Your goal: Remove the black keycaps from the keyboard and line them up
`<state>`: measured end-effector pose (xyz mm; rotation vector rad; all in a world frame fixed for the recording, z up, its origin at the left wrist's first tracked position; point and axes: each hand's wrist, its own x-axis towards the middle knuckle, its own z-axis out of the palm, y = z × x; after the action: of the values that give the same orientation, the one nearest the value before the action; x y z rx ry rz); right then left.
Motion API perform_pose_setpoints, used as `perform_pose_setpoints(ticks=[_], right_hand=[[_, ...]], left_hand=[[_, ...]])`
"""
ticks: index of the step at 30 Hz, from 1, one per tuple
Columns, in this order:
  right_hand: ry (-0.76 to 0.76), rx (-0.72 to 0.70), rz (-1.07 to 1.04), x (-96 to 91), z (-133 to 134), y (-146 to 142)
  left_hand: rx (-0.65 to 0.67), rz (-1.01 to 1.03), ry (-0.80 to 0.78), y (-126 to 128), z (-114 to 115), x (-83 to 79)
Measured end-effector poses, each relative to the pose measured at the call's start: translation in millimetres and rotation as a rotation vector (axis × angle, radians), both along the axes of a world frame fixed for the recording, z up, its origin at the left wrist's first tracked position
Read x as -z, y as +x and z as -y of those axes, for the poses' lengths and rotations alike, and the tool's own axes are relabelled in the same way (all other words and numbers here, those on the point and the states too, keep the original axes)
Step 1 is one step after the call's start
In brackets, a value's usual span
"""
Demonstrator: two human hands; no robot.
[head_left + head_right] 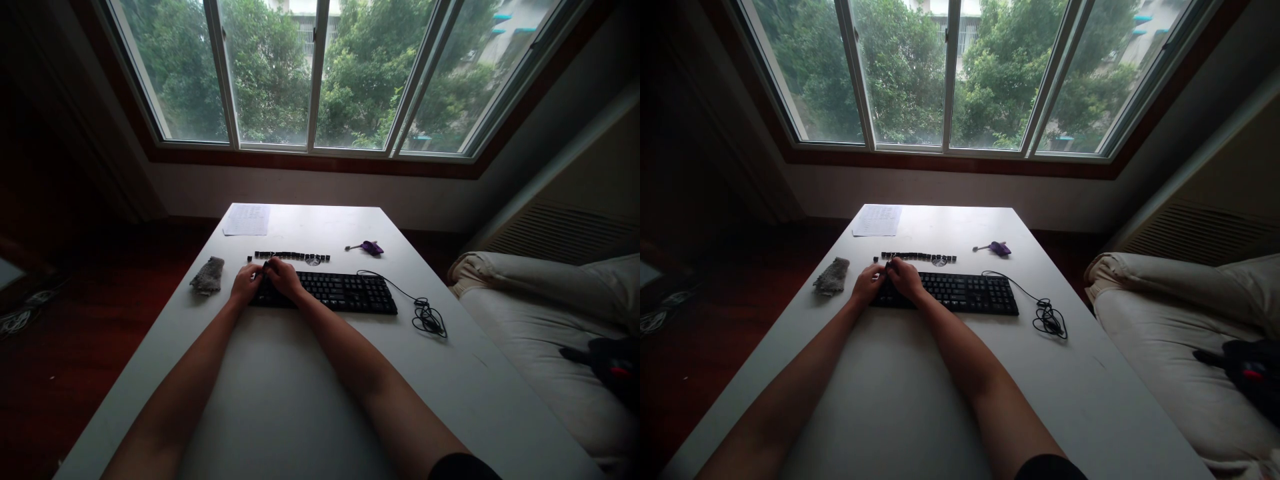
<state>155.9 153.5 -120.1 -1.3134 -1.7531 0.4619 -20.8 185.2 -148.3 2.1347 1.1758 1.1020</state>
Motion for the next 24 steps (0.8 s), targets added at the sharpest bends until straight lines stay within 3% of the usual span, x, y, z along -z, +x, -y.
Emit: perform_pose_setpoints(ticks=[24], right_hand=[[-0.014, 0.019, 0.016, 0.8, -0.1, -1.4]], left_hand=[[-0.015, -0.004, 0.002, -1.0, -3.3, 4.4]])
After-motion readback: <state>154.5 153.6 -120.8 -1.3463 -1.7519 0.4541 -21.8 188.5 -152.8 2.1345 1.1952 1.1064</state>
